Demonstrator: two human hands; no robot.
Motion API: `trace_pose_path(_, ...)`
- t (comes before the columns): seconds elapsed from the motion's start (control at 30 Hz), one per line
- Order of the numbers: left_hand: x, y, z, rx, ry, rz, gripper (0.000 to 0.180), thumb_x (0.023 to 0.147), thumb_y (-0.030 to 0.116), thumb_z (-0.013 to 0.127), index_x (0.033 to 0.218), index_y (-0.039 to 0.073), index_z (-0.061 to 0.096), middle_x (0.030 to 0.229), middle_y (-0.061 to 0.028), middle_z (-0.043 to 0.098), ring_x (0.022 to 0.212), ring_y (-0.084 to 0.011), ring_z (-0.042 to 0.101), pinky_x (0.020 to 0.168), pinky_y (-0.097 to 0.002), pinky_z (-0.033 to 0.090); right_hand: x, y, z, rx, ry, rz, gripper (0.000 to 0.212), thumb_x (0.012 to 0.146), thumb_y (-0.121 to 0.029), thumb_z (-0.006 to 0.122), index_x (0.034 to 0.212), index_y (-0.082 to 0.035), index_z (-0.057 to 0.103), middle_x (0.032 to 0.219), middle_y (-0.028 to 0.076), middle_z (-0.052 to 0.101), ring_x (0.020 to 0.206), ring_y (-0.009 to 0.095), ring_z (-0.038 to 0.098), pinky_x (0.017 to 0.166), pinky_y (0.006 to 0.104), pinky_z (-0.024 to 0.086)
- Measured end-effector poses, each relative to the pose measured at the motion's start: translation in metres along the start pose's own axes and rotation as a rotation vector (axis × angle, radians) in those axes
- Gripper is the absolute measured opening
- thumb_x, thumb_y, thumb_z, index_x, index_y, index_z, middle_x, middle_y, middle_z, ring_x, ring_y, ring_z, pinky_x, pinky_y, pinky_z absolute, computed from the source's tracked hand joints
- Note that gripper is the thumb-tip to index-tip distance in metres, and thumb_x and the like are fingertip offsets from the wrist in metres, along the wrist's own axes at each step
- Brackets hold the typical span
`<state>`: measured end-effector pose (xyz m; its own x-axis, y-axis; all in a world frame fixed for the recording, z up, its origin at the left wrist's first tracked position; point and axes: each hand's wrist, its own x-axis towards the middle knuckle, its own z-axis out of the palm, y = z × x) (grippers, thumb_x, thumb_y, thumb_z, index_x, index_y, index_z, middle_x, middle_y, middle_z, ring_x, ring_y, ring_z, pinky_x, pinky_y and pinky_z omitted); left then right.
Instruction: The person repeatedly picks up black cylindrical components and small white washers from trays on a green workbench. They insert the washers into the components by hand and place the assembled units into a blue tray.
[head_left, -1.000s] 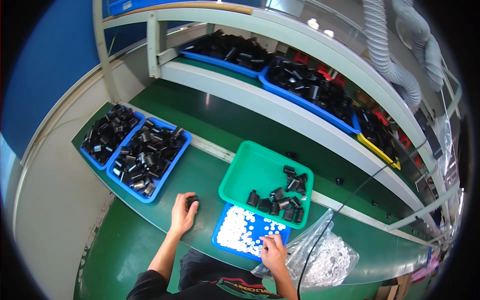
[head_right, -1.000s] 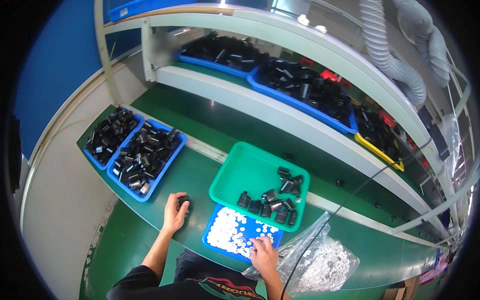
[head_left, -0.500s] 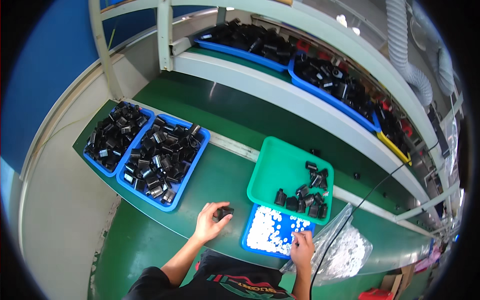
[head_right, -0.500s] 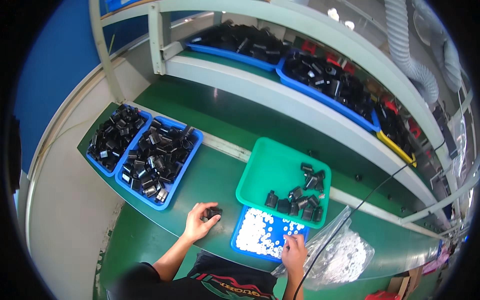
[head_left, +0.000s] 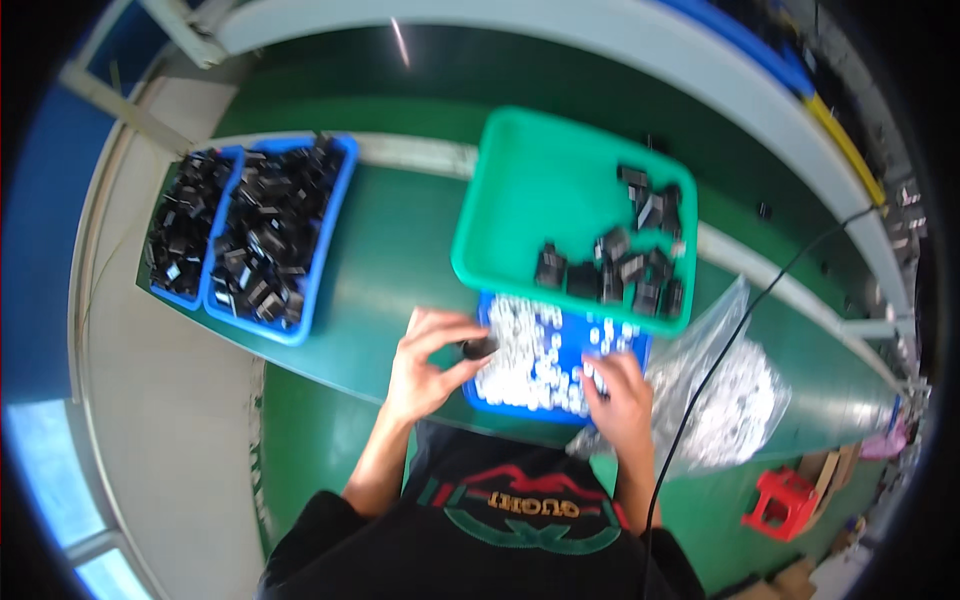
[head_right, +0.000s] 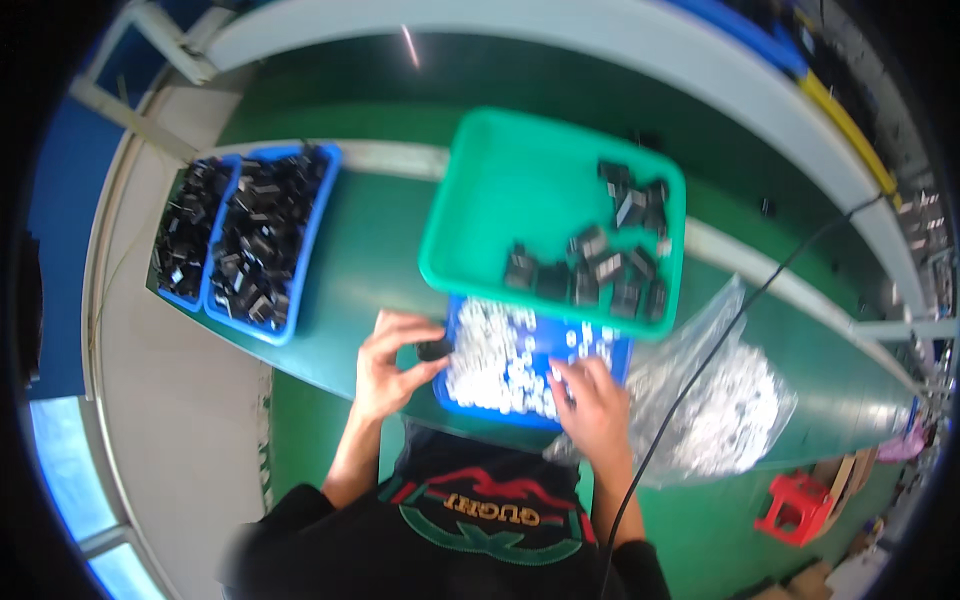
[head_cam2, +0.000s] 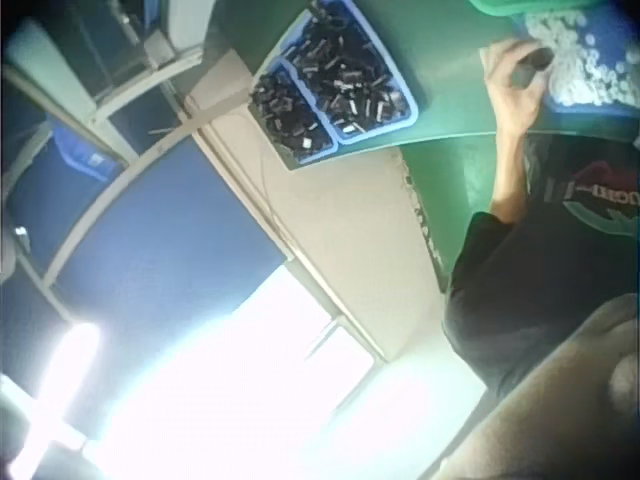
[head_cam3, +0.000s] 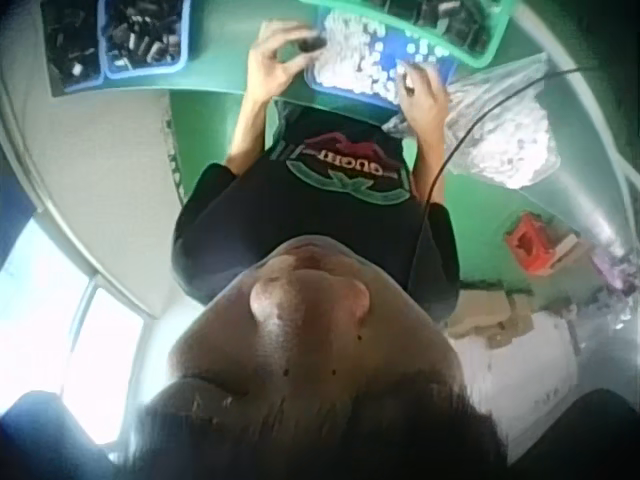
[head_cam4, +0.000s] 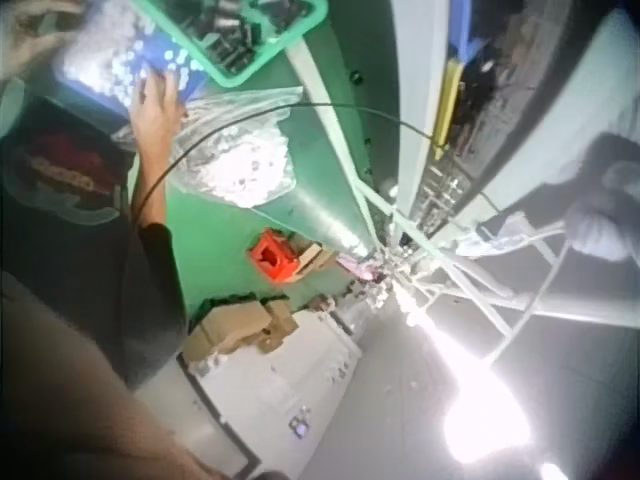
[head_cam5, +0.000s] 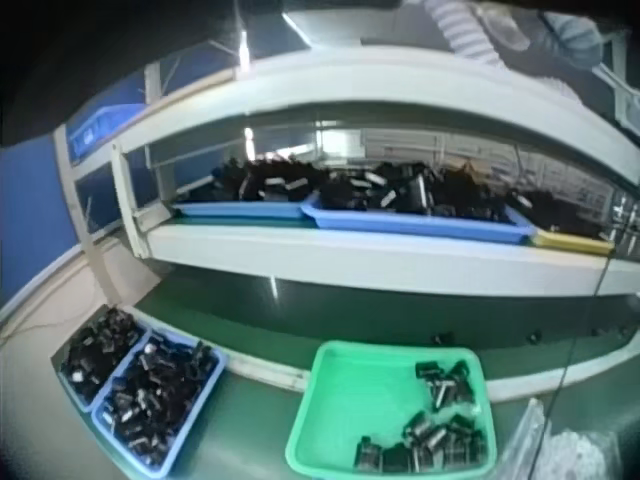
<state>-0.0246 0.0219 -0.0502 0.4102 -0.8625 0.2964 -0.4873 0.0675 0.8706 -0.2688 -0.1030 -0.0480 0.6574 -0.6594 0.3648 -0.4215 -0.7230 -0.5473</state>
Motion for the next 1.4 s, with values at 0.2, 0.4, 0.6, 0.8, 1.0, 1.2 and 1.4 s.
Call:
trace_pose_path(0.2,0.031,0.049,0.058,-0.258,-0.268,0.026,0.041,0.065,0.000,0.080,0.105,0.003,0.072,0.106,-0.0098,0.068,0.098,-0.0247,0.064,0.084,-0.0354,0.051,0.001,-0.017,-0.022,0.522,0.079,0.273,0.031,0.069,-0.003,0.083,0.098,-0.008,0.072,0.081,0.005,0.055,0.066,0.017,0.051,0.055,0.0284,0.041)
trace_pose_path(0.4,0.036,0.045,0.089,-0.242,-0.346,-0.021,0.045,0.062,-0.005,0.079,0.105,0.002,0.069,0.102,-0.0120,0.069,0.095,-0.0252,0.066,0.082,-0.0346,0.053,0.001,-0.008,-0.036,0.582,0.113,0.210,0.034,0.068,-0.008,0.085,0.100,-0.011,0.072,0.082,0.003,0.047,0.069,0.015,0.049,0.056,0.0264,0.040)
trace_pose_path(0.6,0.030,0.044,0.103,-0.310,-0.336,0.011,0.044,0.063,0.001,0.082,0.105,0.002,0.068,0.102,-0.0118,0.068,0.093,-0.0251,0.066,0.079,-0.0349,0.053,0.008,-0.007,-0.034,0.364,0.103,0.125,0.045,0.063,-0.014,0.088,0.105,-0.016,0.071,0.085,0.003,0.044,0.062,0.013,0.047,0.050,0.0252,0.041)
trace_pose_path(0.8,0.023,0.046,0.106,-0.348,-0.268,0.074,0.047,0.064,0.006,0.087,0.106,0.002,0.066,0.103,-0.0117,0.066,0.091,-0.0247,0.066,0.075,-0.0322,0.054,0.012,-0.009,-0.036,0.344,0.090,0.094,0.056,0.060,-0.015,0.090,0.111,-0.011,0.069,0.090,0.005,0.050,0.069,0.015,0.063,0.054,0.0281,0.055)
trace_pose_path(1.0,0.026,0.041,0.091,-0.329,-0.363,0.130,0.050,0.069,0.006,0.086,0.113,-0.002,0.062,0.110,-0.0151,0.060,0.101,-0.0244,0.060,0.085,-0.0368,0.051,0.012,-0.013,-0.035,0.390,0.082,0.108,0.054,0.063,-0.012,0.089,0.112,-0.008,0.068,0.097,0.007,0.053,0.079,0.018,0.063,0.062,0.0290,0.055)
trace_pose_path(1.2,0.023,0.033,0.084,-0.362,-0.302,0.085,0.056,0.062,-0.001,0.080,0.116,0.001,0.065,0.114,-0.0147,0.063,0.104,-0.0276,0.062,0.086,-0.0374,0.051,0.013,-0.019,-0.030,0.448,0.128,0.166,0.056,0.064,-0.009,0.087,0.116,-0.005,0.065,0.102,0.009,0.057,0.086,0.022,0.062,0.069,0.0315,0.055)
trace_pose_path(1.4,0.032,0.037,0.077,-0.538,-0.314,0.025,0.055,0.065,-0.002,0.076,0.118,-0.002,0.062,0.112,-0.0144,0.062,0.103,-0.0256,0.061,0.087,-0.0367,0.049,0.016,-0.024,-0.042,0.470,0.134,0.109,0.059,0.064,-0.010,0.086,0.119,-0.004,0.065,0.105,0.011,0.060,0.090,0.024,0.062,0.072,0.0328,0.054)
